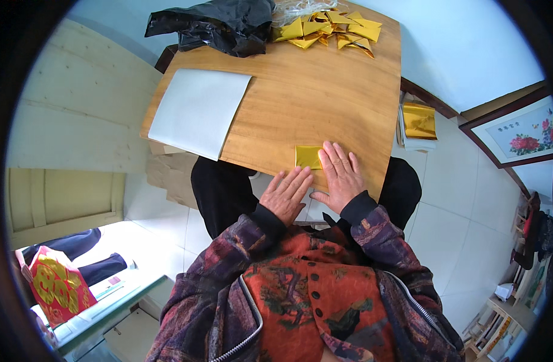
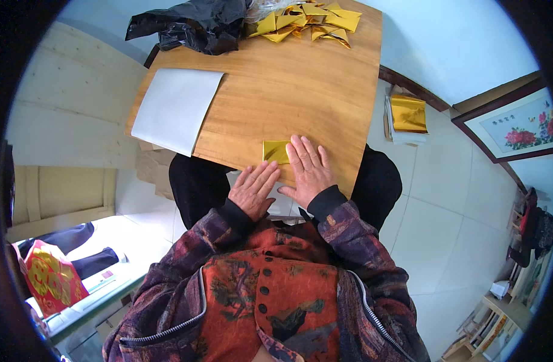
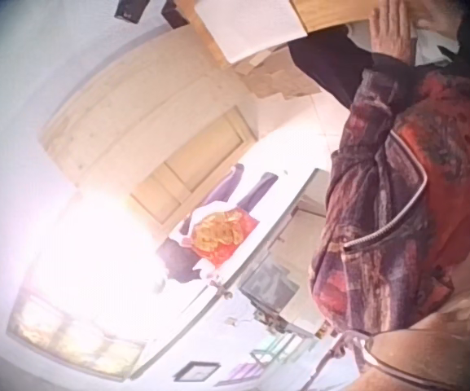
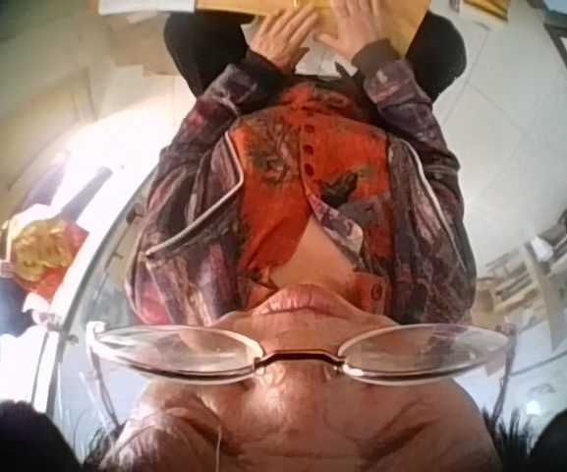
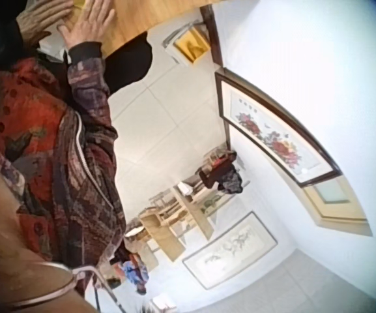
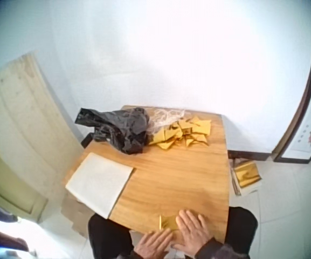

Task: The person folds a sheet of gold-colored paper into a small triangular packet by hand, pressing creases and tucking edges. They place the finished packet on the table and then pick up another sheet to begin folding again.

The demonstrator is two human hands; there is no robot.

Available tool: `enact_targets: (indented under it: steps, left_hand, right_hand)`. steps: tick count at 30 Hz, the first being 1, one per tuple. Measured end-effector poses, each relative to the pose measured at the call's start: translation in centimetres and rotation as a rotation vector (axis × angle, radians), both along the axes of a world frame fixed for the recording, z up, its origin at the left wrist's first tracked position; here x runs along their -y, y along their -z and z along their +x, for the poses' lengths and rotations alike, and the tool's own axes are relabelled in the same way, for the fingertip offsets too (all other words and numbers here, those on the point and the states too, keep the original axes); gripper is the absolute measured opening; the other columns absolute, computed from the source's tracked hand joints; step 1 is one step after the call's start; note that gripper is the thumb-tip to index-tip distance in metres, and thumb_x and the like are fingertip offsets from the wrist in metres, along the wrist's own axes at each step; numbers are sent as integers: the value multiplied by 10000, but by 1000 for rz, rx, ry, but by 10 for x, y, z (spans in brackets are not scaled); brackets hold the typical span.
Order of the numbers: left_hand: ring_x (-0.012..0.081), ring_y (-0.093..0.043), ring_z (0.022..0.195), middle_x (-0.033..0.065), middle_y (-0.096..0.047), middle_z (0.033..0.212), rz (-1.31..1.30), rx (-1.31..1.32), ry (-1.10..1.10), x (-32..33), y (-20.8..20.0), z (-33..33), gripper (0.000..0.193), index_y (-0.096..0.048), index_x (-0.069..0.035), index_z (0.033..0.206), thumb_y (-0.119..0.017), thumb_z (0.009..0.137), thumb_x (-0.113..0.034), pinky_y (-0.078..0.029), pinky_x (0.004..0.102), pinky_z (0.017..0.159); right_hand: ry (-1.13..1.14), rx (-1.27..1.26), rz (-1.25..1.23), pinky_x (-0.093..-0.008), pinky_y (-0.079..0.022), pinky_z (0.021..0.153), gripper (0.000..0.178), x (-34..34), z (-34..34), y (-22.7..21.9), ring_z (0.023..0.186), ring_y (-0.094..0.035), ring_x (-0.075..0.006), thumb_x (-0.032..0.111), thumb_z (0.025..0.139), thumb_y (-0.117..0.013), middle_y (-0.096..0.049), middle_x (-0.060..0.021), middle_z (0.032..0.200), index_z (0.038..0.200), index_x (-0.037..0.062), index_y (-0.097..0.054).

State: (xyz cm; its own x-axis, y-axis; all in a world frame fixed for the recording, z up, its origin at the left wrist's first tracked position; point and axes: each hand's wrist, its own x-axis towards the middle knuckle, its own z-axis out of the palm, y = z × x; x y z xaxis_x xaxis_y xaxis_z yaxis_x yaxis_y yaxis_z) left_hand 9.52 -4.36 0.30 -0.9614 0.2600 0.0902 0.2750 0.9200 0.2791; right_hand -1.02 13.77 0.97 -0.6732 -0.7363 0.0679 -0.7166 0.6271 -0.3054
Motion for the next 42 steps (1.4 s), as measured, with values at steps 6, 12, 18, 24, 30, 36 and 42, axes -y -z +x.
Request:
enact_targets:
  steps: [6, 12, 18, 24, 30, 36, 42]
  left_hand:
    - [269, -434, 1355, 134, -463, 1453, 205, -21, -68, 3, -6, 12, 813, -372, -32, 1441, -751, 754, -246, -320, 438, 1101]
    - [266, -352, 1405, 136, -376, 1514, 90, -96, -102, -12, -12, -24, 842, -337, -39, 1464, -621, 835, -521, -205, 495, 1145]
    - [247, -268, 1451, 111, -295, 1563, -24, 22, -83, -5, 4, -46, 924, -289, -71, 1498, -555, 825, -645, -153, 507, 1166]
    - [240, -275, 1449, 99, -291, 1568, 6, 5, -147, -4, 6, -39, 946, -318, -75, 1484, -673, 760, -570, -163, 515, 1162]
    - [220, -285, 1445, 69, -294, 1569, -70, -19, -175, 2, 9, -34, 925, -325, -95, 1481, -729, 741, -474, -196, 520, 1150]
    - [219, -281, 1446, 55, -279, 1575, -105, 6, -162, 3, 6, -36, 889, -325, -148, 1488, -739, 752, -425, -191, 548, 1144]
    - [245, -251, 1455, 50, -234, 1590, -60, 42, -130, 5, 5, -34, 861, -315, -277, 1500, -742, 764, -406, -181, 564, 1147]
  right_hand:
    - [-3, 15, -15, -489, -175, 1163, 1025, 0, 1, -1, 1459, -213, -265, 508, 686, -782, -246, -106, 1573, 1472, 45, -314]
    - [8, -2, -48, -496, -167, 1166, 961, 0, 2, 5, 1459, -217, -269, 473, 696, -762, -259, -109, 1568, 1452, 44, -353]
    - [37, -75, -40, -501, -148, 1165, 997, 2, 3, 11, 1454, -227, -262, 522, 669, -756, -273, -107, 1561, 1450, 50, -353]
    - [60, -1, -53, -500, -165, 1161, 1058, 0, 5, 5, 1455, -221, -268, 541, 661, -771, -264, -109, 1563, 1474, 49, -308]
    - [38, 29, -22, -510, -191, 1156, 1134, -2, 5, 1, 1462, -201, -294, 515, 646, -803, -216, -122, 1582, 1512, 54, -234]
    - [4, 61, 53, -517, -197, 1153, 1096, -4, 3, -6, 1462, -194, -313, 466, 654, -818, -201, -138, 1582, 1511, 83, -252]
    - [-9, 1, 24, -540, -208, 1145, 1057, -5, 7, -4, 1458, -187, -340, 450, 653, -835, -181, -152, 1581, 1506, 172, -277]
